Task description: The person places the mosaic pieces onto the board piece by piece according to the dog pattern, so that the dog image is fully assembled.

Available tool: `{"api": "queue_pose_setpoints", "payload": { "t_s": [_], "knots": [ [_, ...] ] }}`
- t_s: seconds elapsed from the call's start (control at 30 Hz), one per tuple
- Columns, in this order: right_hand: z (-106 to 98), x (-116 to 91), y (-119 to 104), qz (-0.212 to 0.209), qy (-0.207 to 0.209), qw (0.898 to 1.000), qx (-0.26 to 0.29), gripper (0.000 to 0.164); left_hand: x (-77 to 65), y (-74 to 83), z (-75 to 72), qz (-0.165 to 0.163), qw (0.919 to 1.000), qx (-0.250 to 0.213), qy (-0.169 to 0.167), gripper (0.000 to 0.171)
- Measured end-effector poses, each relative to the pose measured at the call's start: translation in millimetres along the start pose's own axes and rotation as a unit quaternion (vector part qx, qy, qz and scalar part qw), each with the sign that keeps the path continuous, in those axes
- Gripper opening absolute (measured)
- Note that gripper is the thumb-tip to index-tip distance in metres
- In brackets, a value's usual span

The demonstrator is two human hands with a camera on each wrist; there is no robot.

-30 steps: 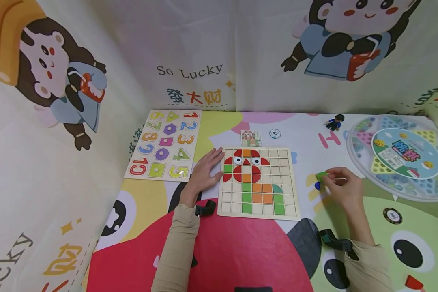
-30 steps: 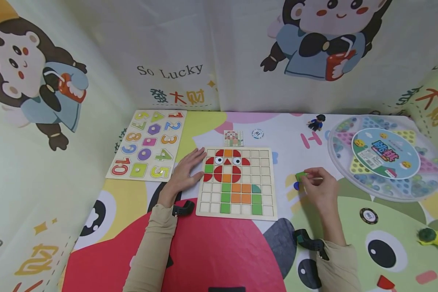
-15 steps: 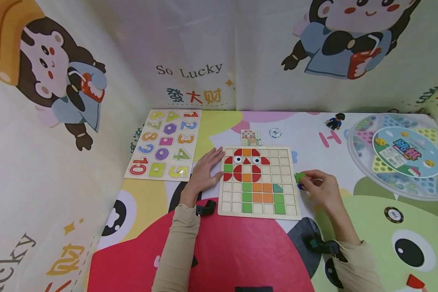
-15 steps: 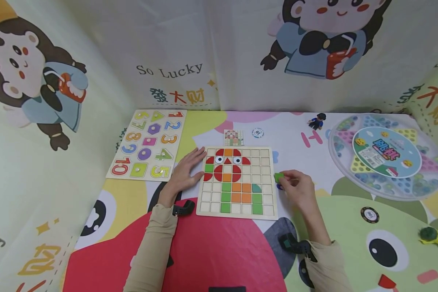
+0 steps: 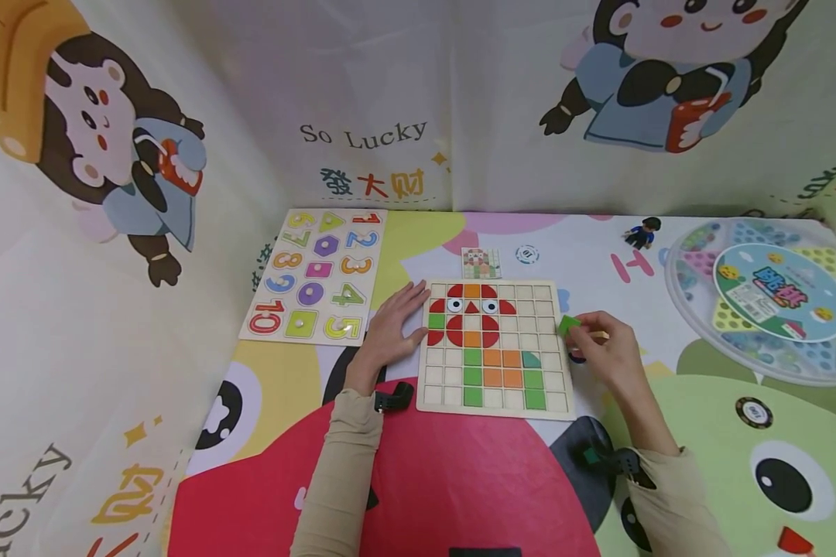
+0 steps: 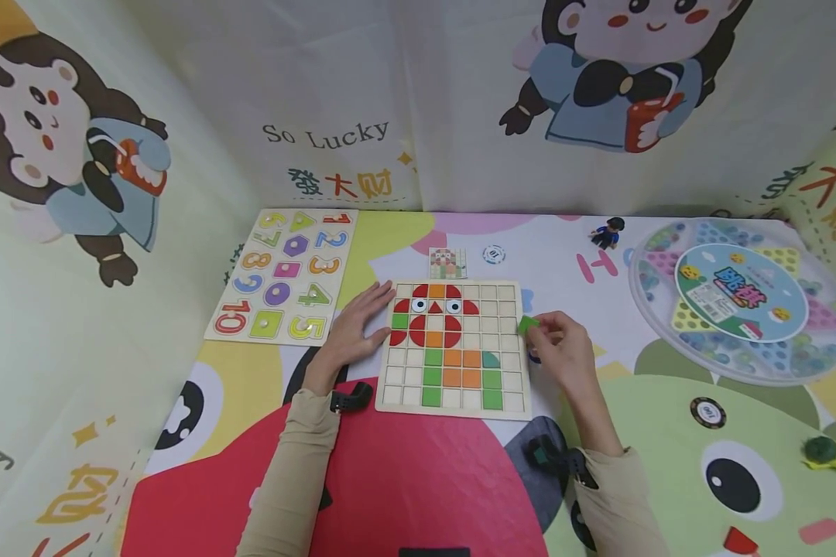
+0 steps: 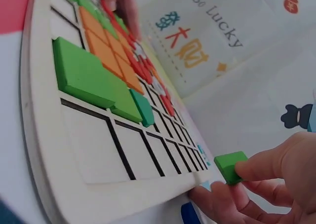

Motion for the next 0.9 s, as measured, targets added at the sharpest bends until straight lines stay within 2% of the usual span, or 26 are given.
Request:
{"api": "queue_pose_setpoints", "payload": {
  "t_s": [0.1, 0.27, 0.47, 0.73, 0.9],
  "knots": [
    [0.6, 2.5, 0.7, 0.011, -0.003, 1.000, 0.018, 0.034, 0.1, -0.4, -0.4, -0.001, 0.9999, -0.008, 0.006, 0.069],
    [1.0, 5.3, 1.5, 0.004, -0.001, 1.000, 0.028, 0.035, 0.1, -1.0, -1.3, -0.002, 0.9997, -0.020, 0.012, 0.068],
    [0.7, 7.8, 1.9, -0.004, -0.001, 1.000, 0.027, 0.035, -0.8, -2.7, -2.8, 0.001, 0.9995, -0.024, 0.019, 0.067],
    [-0.9, 7.0, 5.1, 0.014, -0.011, 1.000, 0.023, 0.038, -1.3, -1.2, -3.8, 0.013, 0.9993, -0.025, 0.023, 0.065],
    [-1.7, 7.6, 6.3, 0.012, -0.020, 1.000, 0.015, 0.040, -1.0, -0.3, -3.9, 0.017, 0.9992, -0.030, 0.021, 0.066]
  ]
}}
Point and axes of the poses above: each hand's wrist, its own x-axis towards the middle knuckle, its own z-axis out of the palm, y = z × x, the point moved 4 cm from there along x, towards the middle knuckle, and after that the axes turned 12 degrees about -y, right-handed, at the moved point
